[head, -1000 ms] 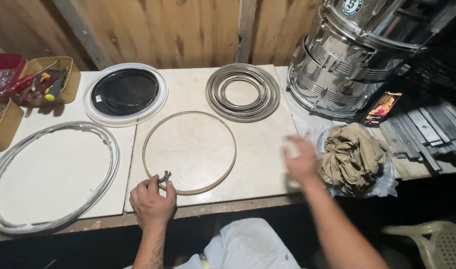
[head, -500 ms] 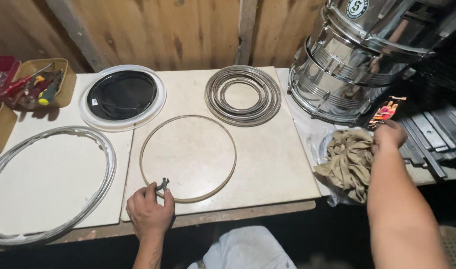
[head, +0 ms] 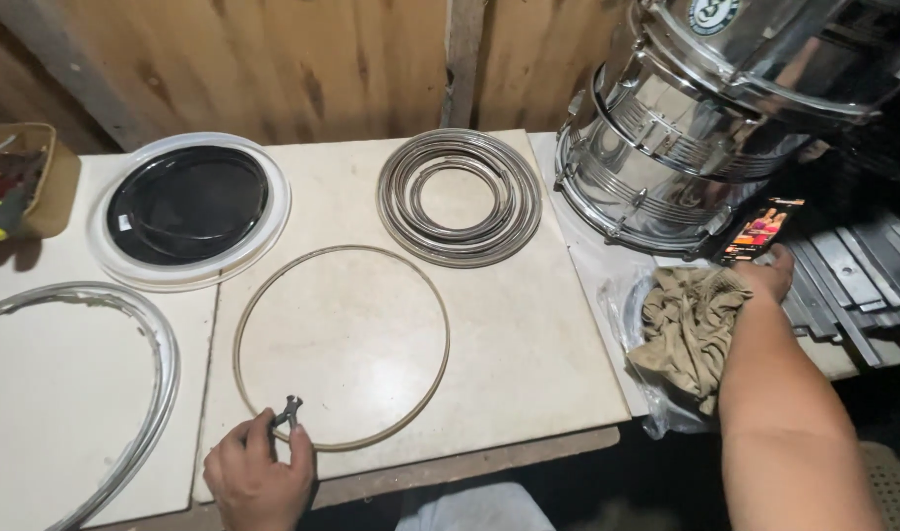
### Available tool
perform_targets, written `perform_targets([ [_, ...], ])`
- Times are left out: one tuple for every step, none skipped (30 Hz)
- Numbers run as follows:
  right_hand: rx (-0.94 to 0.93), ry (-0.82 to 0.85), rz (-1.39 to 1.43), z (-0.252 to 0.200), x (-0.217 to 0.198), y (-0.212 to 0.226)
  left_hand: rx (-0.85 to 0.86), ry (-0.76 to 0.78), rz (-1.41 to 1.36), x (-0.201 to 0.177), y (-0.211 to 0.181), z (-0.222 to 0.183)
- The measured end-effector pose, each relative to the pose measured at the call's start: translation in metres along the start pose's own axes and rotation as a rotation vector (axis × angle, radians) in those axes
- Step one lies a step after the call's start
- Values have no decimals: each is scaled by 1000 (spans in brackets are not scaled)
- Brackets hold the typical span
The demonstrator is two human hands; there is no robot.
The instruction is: Inspecting, cleaning, and adjusting drum hoops and wire rings on a workbench using a cloth and pliers.
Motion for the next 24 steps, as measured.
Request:
perform_targets([
  [2,0,-5,14,12,-17,0,5,0,2,-2,2],
  [-31,-46,11,27,20,-31,57,-83,-20,-4,-8,3],
  [-64,-92,27,39,28,-45,115,-171,-40,-11,-14,3],
  [-62,-92,23,32,26,-30,115,-166,-40,-9,-13,3],
  [79,-64,100,25,26,-29,115,-175,-50,-8,-12,2],
  [221,-37,176,17,27,-28,115,-184,-60,-7,-11,2],
  [225,-41,173,18,23,-32,118,-179,-64,-2,-7,0],
  [126,-20,33,20,18,-27,108,-172,-75,3,-2,-2],
  [25,6,-107,22,18,-19,94,-166,-82,6,4,-4],
  [26,6,-110,17,13,-13,94,-162,-82,8,3,-3],
  [72,35,-129,13,11,-10,105,-186,-92,6,1,-4],
  [118,64,-149,8,9,-7,116,-210,-102,3,0,-4],
  [117,63,-149,7,10,-6,116,-211,-104,5,2,-5],
  [89,65,-113,7,10,-3,112,-201,-89,7,4,-6],
  [62,69,-77,6,11,-1,109,-191,-73,8,5,-6],
  [63,69,-76,3,9,6,110,-192,-73,9,7,-8],
  [98,86,-85,-1,7,8,95,-178,-72,12,10,-8],
  [133,102,-94,-5,4,10,81,-165,-71,15,13,-9],
  [135,102,-94,-1,9,4,83,-165,-71,15,13,-10],
  [110,68,-60,3,10,0,82,-163,-68,16,14,-10],
  [83,36,-26,6,13,-2,80,-163,-63,16,15,-11],
  [84,37,-26,11,17,-8,81,-163,-62,17,16,-11],
  [59,38,-35,16,20,-12,88,-171,-71,17,16,-12],
  [33,40,-44,21,23,-15,95,-179,-81,18,16,-12],
])
Point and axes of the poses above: each hand's wrist, its own z-axis towards the middle knuckle, its own x-axis out of the palm, y = z × x, the point moved 9 cm from there along z, towards the middle knuckle, and after that the axes turned 7 degrees about -z, right-handed, at the moved point
